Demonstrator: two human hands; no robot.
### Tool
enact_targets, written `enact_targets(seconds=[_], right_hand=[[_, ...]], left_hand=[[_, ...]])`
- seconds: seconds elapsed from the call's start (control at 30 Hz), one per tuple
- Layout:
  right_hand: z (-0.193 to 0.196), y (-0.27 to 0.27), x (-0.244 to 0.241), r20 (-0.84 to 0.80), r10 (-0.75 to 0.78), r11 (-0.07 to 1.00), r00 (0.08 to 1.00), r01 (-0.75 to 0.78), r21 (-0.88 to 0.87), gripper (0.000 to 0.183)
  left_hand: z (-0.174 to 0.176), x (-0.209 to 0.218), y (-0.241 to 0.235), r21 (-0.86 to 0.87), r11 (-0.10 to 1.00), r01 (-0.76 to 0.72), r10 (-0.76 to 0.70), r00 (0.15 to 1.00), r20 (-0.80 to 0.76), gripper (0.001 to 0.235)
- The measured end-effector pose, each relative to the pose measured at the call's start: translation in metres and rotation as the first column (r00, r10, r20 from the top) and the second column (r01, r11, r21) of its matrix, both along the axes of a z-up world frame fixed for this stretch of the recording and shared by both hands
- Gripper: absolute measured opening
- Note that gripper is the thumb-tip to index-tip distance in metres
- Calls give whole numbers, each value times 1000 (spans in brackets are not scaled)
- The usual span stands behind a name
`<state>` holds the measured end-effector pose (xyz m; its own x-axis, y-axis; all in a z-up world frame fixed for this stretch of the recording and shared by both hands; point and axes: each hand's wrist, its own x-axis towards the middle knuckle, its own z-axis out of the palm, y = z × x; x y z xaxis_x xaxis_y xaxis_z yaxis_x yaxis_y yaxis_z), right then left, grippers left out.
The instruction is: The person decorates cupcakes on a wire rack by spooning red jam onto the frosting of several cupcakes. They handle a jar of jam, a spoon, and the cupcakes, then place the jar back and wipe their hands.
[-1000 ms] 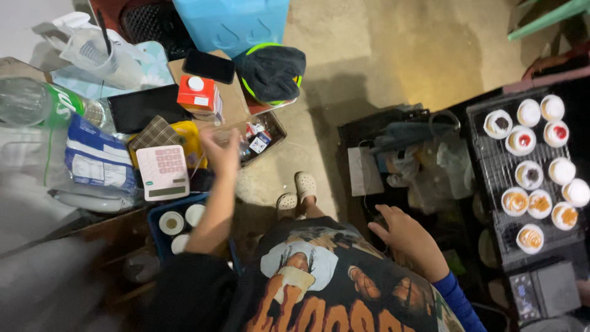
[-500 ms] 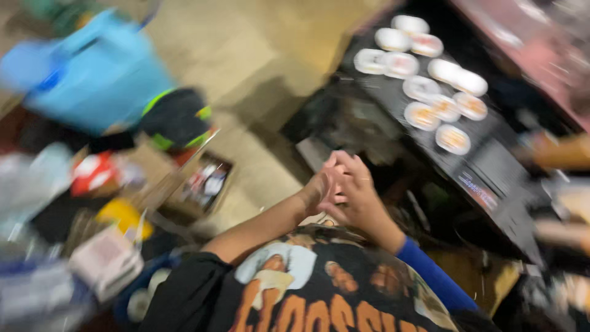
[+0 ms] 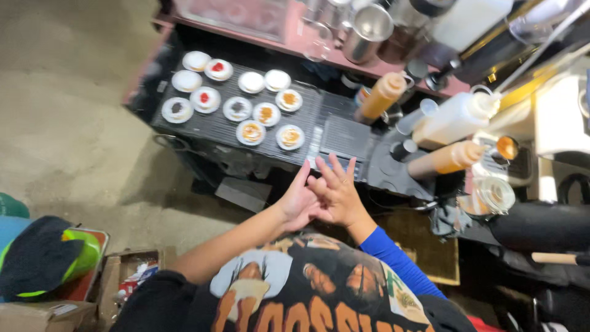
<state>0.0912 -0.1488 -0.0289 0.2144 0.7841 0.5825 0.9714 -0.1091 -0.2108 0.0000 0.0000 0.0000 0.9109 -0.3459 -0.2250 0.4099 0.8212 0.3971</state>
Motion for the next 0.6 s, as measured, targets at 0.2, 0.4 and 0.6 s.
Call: enact_targets(seconds=[0.2,0.4,0.6], right_hand=[[-18,-73,50,-474,-93,994,875,105,-1,67],[-27,-95,89,-782,-268,936,563,343,-74,43],[-34,-60,108,-800,-424,857,425,473,-203,23]], left_hand=[[-10,44,-26,166,957,240,-233,971,-57,87],[-44,74,-10,636,749,184,-172,982,-82,57],[-59,68,26,851,524,39,-204,976,81,35]])
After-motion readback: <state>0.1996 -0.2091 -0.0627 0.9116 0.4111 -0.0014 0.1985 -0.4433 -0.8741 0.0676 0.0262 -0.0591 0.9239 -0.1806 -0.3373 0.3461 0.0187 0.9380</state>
